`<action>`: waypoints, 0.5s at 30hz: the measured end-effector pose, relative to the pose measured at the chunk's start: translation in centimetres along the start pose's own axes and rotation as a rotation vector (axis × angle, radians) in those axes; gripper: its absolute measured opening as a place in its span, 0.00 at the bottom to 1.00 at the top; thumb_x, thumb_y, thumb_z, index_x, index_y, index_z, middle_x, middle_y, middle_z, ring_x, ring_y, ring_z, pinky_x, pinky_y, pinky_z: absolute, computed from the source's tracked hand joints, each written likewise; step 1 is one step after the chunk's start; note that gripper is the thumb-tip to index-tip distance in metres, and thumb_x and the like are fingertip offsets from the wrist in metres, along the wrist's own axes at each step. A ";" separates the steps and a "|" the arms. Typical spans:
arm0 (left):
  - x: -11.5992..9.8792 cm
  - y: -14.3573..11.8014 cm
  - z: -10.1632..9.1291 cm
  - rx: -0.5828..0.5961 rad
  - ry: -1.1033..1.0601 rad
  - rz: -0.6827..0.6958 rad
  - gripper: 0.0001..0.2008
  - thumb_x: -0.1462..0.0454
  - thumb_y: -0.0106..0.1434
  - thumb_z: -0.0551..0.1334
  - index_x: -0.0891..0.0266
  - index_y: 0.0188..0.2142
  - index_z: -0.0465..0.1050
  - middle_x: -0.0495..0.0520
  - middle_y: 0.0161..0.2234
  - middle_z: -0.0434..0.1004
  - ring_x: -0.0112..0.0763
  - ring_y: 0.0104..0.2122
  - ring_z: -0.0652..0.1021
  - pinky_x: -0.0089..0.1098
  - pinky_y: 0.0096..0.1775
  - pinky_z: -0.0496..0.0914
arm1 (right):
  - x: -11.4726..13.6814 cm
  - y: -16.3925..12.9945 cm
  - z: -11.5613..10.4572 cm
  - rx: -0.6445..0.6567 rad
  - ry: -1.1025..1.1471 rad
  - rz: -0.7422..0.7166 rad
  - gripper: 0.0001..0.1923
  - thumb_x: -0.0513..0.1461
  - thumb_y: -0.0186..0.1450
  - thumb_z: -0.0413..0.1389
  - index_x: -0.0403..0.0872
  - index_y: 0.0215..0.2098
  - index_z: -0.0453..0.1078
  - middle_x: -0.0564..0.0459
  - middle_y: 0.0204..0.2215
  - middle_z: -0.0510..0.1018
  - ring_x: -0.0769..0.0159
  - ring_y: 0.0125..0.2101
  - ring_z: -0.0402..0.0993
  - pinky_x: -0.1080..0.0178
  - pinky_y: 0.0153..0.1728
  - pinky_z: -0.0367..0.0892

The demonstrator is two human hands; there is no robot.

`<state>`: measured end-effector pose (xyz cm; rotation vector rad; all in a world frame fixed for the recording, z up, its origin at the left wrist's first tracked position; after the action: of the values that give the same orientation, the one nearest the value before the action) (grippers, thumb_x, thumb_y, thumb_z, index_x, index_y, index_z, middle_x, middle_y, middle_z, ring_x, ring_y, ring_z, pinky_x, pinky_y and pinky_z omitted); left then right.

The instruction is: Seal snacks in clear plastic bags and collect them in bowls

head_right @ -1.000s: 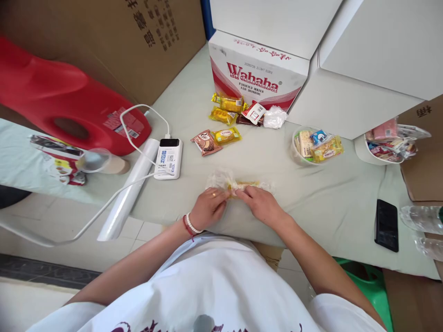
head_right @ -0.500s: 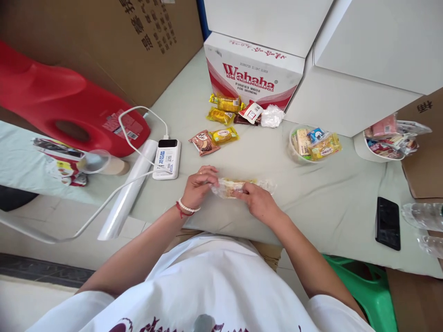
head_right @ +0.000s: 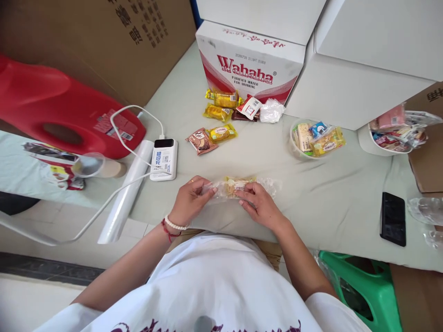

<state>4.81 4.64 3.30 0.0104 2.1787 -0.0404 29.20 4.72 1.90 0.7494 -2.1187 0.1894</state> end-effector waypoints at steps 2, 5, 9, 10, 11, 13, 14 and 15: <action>-1.3 0.0 0.9 0.018 -0.108 0.013 0.11 0.56 0.66 0.63 0.59 0.34 0.78 0.50 0.31 0.76 0.29 0.27 0.73 0.31 0.32 0.70 | 0.0 0.0 0.3 -0.012 -0.022 0.008 0.18 0.43 0.75 0.52 0.56 0.60 0.74 0.45 0.47 0.71 0.60 0.45 0.71 0.53 0.48 0.73; -3.4 0.9 3.4 0.142 -0.062 0.109 0.13 0.62 0.70 0.56 0.59 0.39 0.80 0.53 0.36 0.80 0.32 0.35 0.79 0.33 0.41 0.73 | 0.3 -0.2 0.5 -0.027 -0.065 0.012 0.17 0.43 0.74 0.52 0.53 0.57 0.76 0.43 0.49 0.72 0.57 0.49 0.71 0.51 0.50 0.73; -4.6 2.1 6.1 0.185 0.331 0.108 0.15 0.64 0.72 0.53 0.57 0.44 0.80 0.56 0.43 0.79 0.38 0.41 0.78 0.36 0.40 0.71 | 0.2 -0.9 0.0 -0.057 -0.012 0.121 0.17 0.45 0.75 0.50 0.53 0.56 0.75 0.45 0.52 0.76 0.56 0.53 0.72 0.50 0.55 0.71; -4.7 2.2 6.4 0.183 0.407 0.115 0.14 0.63 0.72 0.54 0.56 0.42 0.80 0.56 0.42 0.78 0.39 0.41 0.77 0.37 0.39 0.70 | -0.1 -1.1 -0.4 -0.120 -0.030 0.204 0.18 0.46 0.75 0.49 0.53 0.57 0.74 0.45 0.50 0.76 0.57 0.51 0.74 0.50 0.54 0.72; -4.6 2.3 6.6 0.172 0.453 0.127 0.13 0.62 0.72 0.55 0.55 0.41 0.80 0.56 0.40 0.77 0.40 0.42 0.76 0.37 0.39 0.70 | -0.6 -1.4 -0.8 -0.207 -0.087 0.299 0.18 0.46 0.75 0.49 0.53 0.58 0.73 0.45 0.48 0.77 0.56 0.48 0.74 0.50 0.53 0.73; -4.3 2.3 6.6 0.104 0.482 0.134 0.10 0.61 0.70 0.59 0.53 0.45 0.80 0.57 0.42 0.75 0.43 0.45 0.74 0.40 0.43 0.69 | -1.6 -1.9 -1.8 -0.388 -0.293 0.468 0.22 0.47 0.72 0.53 0.49 0.62 0.70 0.41 0.48 0.74 0.52 0.48 0.72 0.46 0.52 0.71; -4.0 2.4 6.4 0.053 0.480 0.116 0.12 0.59 0.68 0.63 0.54 0.49 0.78 0.59 0.46 0.75 0.45 0.47 0.73 0.42 0.46 0.69 | -1.9 -2.0 -2.3 -0.437 -0.406 0.515 0.25 0.47 0.70 0.56 0.48 0.62 0.69 0.38 0.51 0.71 0.48 0.51 0.69 0.43 0.53 0.69; -3.7 2.5 6.3 0.004 0.473 0.085 0.18 0.57 0.65 0.66 0.55 0.53 0.75 0.61 0.50 0.73 0.48 0.50 0.72 0.45 0.48 0.69 | -2.2 -2.1 -2.7 -0.450 -0.496 0.531 0.25 0.46 0.67 0.59 0.46 0.60 0.70 0.35 0.55 0.68 0.44 0.54 0.65 0.40 0.55 0.67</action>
<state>12.13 6.97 2.73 0.1256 2.6487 0.0077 33.26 5.01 1.55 -0.0564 -2.6638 -0.2137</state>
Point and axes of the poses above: each hand's wrist, its own y-axis towards the middle knuckle, its own z-axis out of the palm, x = y × z, the point moved 2 cm from there along y, towards the middle knuckle
